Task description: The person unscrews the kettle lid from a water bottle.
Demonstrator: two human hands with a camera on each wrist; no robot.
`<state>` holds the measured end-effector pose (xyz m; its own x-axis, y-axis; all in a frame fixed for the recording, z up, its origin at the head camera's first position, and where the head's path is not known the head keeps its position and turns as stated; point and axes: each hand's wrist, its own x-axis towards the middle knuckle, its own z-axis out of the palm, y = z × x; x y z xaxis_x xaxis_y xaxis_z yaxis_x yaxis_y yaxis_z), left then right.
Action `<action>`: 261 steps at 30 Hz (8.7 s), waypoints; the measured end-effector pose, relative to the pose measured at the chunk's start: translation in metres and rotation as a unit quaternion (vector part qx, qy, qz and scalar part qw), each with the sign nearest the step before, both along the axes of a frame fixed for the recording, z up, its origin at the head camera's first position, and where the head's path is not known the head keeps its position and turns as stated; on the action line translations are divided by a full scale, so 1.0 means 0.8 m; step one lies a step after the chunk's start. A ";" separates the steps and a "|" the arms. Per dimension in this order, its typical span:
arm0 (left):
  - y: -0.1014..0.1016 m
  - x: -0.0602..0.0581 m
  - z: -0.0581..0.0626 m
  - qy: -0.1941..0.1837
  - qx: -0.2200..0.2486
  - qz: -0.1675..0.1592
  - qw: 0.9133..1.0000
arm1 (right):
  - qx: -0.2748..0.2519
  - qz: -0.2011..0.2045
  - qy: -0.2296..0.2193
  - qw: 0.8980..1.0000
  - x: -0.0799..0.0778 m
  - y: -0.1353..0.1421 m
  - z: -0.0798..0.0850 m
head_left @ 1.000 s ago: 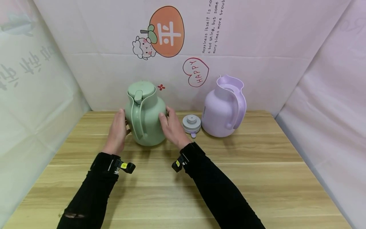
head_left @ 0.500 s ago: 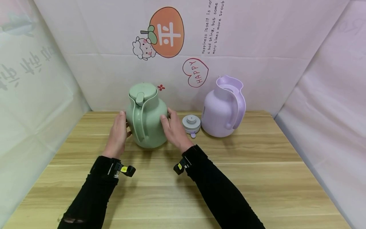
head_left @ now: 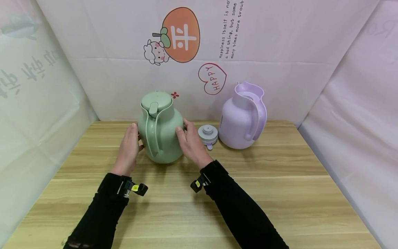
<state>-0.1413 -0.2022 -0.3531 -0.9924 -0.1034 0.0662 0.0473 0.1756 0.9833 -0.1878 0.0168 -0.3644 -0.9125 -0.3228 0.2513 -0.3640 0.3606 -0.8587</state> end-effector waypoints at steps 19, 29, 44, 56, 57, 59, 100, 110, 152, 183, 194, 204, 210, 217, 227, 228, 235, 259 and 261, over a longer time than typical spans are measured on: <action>0.012 0.016 0.001 0.014 -0.003 -0.012 1.000 | -0.002 -0.007 0.010 1.000 0.016 0.013 -0.001; 0.019 0.025 0.002 0.012 -0.001 -0.016 1.000 | -0.001 -0.015 0.010 1.000 0.028 0.020 -0.002; 0.028 0.036 0.000 0.022 -0.003 -0.016 1.000 | -0.006 0.002 0.019 1.000 0.038 0.031 -0.001; 0.031 0.042 0.000 0.026 -0.011 -0.019 0.999 | -0.004 0.000 0.014 1.000 0.045 0.037 -0.002; 0.032 0.043 0.000 0.026 -0.011 -0.019 0.999 | -0.008 0.002 0.014 1.000 0.045 0.037 -0.002; 0.032 0.044 0.000 0.027 -0.010 -0.021 0.999 | -0.007 -0.001 0.015 1.000 0.046 0.037 -0.003; 0.045 0.066 -0.004 0.032 -0.024 -0.027 0.999 | 0.015 -0.035 -0.025 0.999 0.070 0.056 -0.001; 0.047 0.069 -0.004 0.031 -0.024 -0.030 0.999 | 0.027 -0.040 -0.023 0.999 0.072 0.059 -0.001; 0.060 0.076 -0.005 0.032 -0.027 -0.047 0.998 | 0.025 -0.044 0.007 0.999 0.085 0.077 -0.005; 0.065 0.082 -0.007 0.036 -0.043 -0.047 0.997 | 0.020 -0.054 0.011 0.998 0.090 0.081 -0.008; 0.066 0.084 -0.009 0.032 -0.050 -0.048 0.997 | 0.017 -0.056 0.004 0.998 0.091 0.082 -0.008; 0.066 0.085 -0.009 0.029 -0.053 -0.047 0.997 | 0.016 -0.060 0.001 0.998 0.090 0.081 -0.008; 0.065 0.086 -0.009 0.031 -0.051 -0.048 0.997 | 0.013 -0.062 0.002 0.998 0.092 0.081 -0.007; 0.064 0.087 -0.010 0.032 -0.049 -0.049 0.997 | 0.008 -0.066 -0.006 0.998 0.092 0.080 -0.007; 0.063 0.088 -0.009 0.023 -0.070 -0.043 0.996 | 0.020 -0.079 -0.002 0.997 0.094 0.081 -0.006; 0.063 0.088 -0.008 0.020 -0.074 -0.041 0.996 | 0.025 -0.083 0.005 0.996 0.096 0.080 -0.004; 0.059 0.087 -0.001 0.019 -0.100 -0.033 0.994 | 0.050 -0.122 0.121 0.984 0.111 0.075 0.007; 0.060 0.080 -0.003 0.035 -0.078 -0.041 0.995 | -0.063 0.050 0.080 0.994 0.157 0.006 0.038; 0.060 0.080 -0.002 0.035 -0.078 -0.040 0.996 | -0.072 0.056 0.079 0.993 0.155 0.002 0.034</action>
<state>-0.0772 -0.1540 -0.3550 -0.9894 -0.0074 0.1449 0.1350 0.3190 0.9381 -0.0635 0.0182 -0.3369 -0.8190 -0.3697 0.4389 -0.5286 0.1883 -0.8278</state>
